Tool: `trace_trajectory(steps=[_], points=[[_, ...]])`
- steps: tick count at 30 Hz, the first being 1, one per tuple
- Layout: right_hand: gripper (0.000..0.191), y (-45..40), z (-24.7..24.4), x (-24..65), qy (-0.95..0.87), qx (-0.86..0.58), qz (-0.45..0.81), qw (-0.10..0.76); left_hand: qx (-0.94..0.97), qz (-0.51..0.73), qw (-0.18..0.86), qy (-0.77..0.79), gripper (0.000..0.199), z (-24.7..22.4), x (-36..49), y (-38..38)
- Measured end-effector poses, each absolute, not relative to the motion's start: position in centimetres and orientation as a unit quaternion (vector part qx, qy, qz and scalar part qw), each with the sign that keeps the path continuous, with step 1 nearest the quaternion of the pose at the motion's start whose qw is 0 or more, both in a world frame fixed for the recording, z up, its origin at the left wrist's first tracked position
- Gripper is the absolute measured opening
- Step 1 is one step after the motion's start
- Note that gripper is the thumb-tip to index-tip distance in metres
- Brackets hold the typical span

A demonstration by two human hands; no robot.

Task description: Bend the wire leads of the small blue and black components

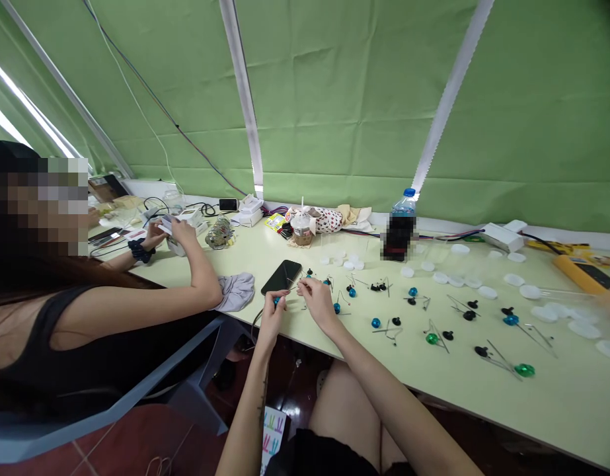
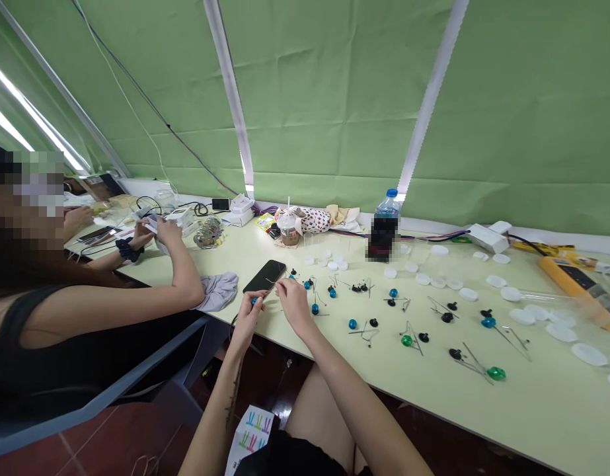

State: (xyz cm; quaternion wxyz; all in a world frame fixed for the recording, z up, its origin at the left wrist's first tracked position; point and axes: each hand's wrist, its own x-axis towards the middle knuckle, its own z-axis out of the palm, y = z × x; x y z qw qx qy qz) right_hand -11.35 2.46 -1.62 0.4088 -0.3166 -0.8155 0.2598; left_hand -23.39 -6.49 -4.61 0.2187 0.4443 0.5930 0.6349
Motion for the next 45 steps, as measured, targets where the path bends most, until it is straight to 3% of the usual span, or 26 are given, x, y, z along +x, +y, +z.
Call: trace_trajectory(steps=[10,14,21,38,45], points=[[0.032,1.5,-2.9,-10.8,-0.879,-0.342,0.103,0.315,0.368,0.718,0.201,0.555,0.026,-4.5,-23.5,-6.9],[0.028,1.3,-3.7,-10.5,-0.901,-0.338,0.041,0.269,0.395,0.68,0.105,0.608,0.022,-3.9,-23.3,-7.0],[0.019,0.2,-4.1,-10.7,-0.933,-0.281,-0.016,0.225,0.427,0.603,0.1,0.666,0.022,-4.3,-23.2,-5.7],[0.023,-0.5,-4.0,-10.5,-0.927,-0.294,-0.006,0.232,0.493,0.515,0.101,0.693,0.008,-4.0,-22.9,-4.7],[0.031,-3.4,-2.1,-6.9,-0.915,-0.285,0.027,0.285,0.51,0.5,0.088,0.694,0.007,-3.5,-22.8,-4.2]])
